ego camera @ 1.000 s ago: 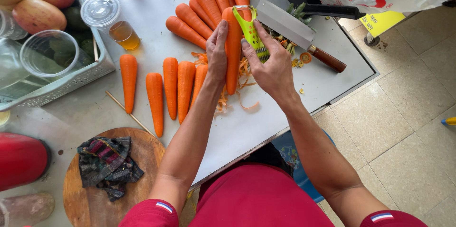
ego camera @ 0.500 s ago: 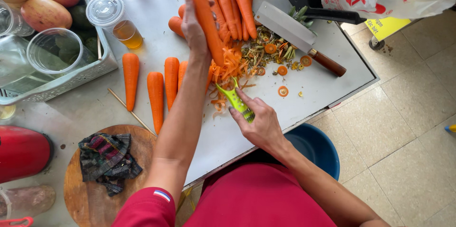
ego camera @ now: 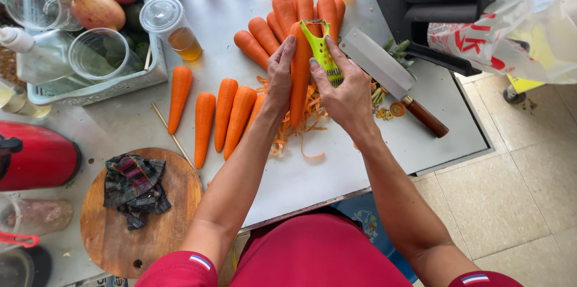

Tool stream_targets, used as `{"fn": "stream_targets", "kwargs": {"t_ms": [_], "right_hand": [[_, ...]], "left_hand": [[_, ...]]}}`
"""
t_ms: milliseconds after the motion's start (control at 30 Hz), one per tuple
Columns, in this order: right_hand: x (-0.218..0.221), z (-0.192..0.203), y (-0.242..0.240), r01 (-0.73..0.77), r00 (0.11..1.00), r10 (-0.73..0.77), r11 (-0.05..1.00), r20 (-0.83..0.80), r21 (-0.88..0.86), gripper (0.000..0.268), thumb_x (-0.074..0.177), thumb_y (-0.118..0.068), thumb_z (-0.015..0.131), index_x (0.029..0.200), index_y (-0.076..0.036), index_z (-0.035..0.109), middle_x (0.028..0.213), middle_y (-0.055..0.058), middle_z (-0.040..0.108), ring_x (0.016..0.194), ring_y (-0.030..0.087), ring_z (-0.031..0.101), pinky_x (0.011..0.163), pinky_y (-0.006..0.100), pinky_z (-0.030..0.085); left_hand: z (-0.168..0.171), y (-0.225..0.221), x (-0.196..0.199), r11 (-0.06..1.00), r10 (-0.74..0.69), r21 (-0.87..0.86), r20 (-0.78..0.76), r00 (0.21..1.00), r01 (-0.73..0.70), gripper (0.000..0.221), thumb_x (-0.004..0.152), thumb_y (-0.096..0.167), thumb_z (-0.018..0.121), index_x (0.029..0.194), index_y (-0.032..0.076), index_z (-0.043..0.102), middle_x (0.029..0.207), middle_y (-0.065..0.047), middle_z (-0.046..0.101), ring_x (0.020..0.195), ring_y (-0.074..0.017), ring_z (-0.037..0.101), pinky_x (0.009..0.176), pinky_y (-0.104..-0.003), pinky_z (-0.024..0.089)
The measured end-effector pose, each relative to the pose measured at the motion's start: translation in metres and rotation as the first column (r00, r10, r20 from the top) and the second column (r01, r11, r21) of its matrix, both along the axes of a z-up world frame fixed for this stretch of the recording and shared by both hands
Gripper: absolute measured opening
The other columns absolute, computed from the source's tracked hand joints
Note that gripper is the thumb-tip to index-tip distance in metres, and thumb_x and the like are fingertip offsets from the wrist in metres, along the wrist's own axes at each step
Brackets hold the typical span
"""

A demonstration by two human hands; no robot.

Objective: The person peels several carrots one by one using a green handheld peeler over a white tabletop and then gathers the peeled carrots together by hand.

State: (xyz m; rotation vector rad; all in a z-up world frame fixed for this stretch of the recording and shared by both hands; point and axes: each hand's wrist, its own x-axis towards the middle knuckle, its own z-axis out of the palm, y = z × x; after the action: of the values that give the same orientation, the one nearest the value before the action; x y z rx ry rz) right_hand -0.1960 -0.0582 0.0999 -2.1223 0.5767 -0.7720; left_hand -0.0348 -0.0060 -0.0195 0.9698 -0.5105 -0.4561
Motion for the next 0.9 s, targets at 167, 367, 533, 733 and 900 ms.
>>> {"fn": "stream_targets", "kwargs": {"t_ms": [167, 367, 533, 733, 900], "right_hand": [[0.001, -0.003, -0.012, -0.059, 0.998, 0.058, 0.998, 0.031, 0.038, 0.057, 0.097, -0.031, 0.069, 0.145, -0.003, 0.057, 0.107, 0.021, 0.073, 0.090, 0.026, 0.075, 0.083, 0.037, 0.057], [-0.026, -0.038, 0.027, -0.065, 0.993, 0.060, 0.997, -0.099, -0.050, 0.060, 0.091, -0.031, 0.071, 0.145, -0.007, 0.058, 0.082, 0.019, 0.066, 0.069, 0.026, 0.065, 0.064, 0.040, 0.051], [-0.060, -0.053, 0.060, -0.072, 0.961, 0.084, 0.996, -0.264, 0.054, 0.064, 0.090, -0.036, 0.070, 0.146, -0.009, 0.056, 0.080, 0.017, 0.065, 0.067, 0.026, 0.063, 0.060, 0.041, 0.050], [-0.024, -0.036, 0.055, 0.073, 0.986, -0.079, 0.996, -0.149, -0.046, 0.059, 0.096, -0.035, 0.068, 0.146, -0.007, 0.059, 0.084, 0.018, 0.066, 0.076, 0.026, 0.064, 0.070, 0.039, 0.050], [0.005, -0.017, 0.059, 0.167, 0.986, -0.167, 0.986, -0.015, -0.023, 0.057, 0.097, -0.030, 0.069, 0.146, -0.003, 0.058, 0.096, 0.019, 0.070, 0.080, 0.025, 0.069, 0.075, 0.036, 0.054]], "left_hand": [[-0.002, -0.007, 0.008, 1.000, 0.007, 0.016, -0.013, 1.000, -0.007, 0.048, 0.105, 0.032, 0.060, 0.135, -0.005, 0.061, 0.133, -0.011, 0.066, 0.124, -0.0161, 0.061, 0.108, -0.030, 0.049], [-0.001, -0.015, 0.027, 0.997, 0.081, 0.000, -0.148, 0.986, -0.082, 0.045, 0.106, 0.035, 0.060, 0.127, -0.004, 0.062, 0.119, -0.012, 0.065, 0.105, -0.0167, 0.061, 0.090, -0.030, 0.052], [0.035, -0.005, 0.052, 0.987, 0.097, -0.116, -0.148, 0.984, -0.115, 0.050, 0.105, 0.049, 0.049, 0.115, 0.002, 0.065, 0.100, -0.013, 0.071, 0.069, -0.0129, 0.065, 0.055, -0.026, 0.059], [0.042, 0.016, 0.013, 0.945, -0.297, -0.264, -0.454, 0.840, 0.191, 0.043, 0.101, 0.038, 0.048, 0.128, 0.005, 0.056, 0.114, -0.008, 0.071, 0.100, -0.0152, 0.074, 0.089, -0.028, 0.064], [0.016, 0.033, -0.006, 0.965, -0.260, -0.107, -0.223, 0.940, 0.241, 0.046, 0.106, 0.037, 0.055, 0.128, -0.003, 0.063, 0.109, -0.007, 0.071, 0.093, -0.0109, 0.067, 0.081, -0.025, 0.059]]}}
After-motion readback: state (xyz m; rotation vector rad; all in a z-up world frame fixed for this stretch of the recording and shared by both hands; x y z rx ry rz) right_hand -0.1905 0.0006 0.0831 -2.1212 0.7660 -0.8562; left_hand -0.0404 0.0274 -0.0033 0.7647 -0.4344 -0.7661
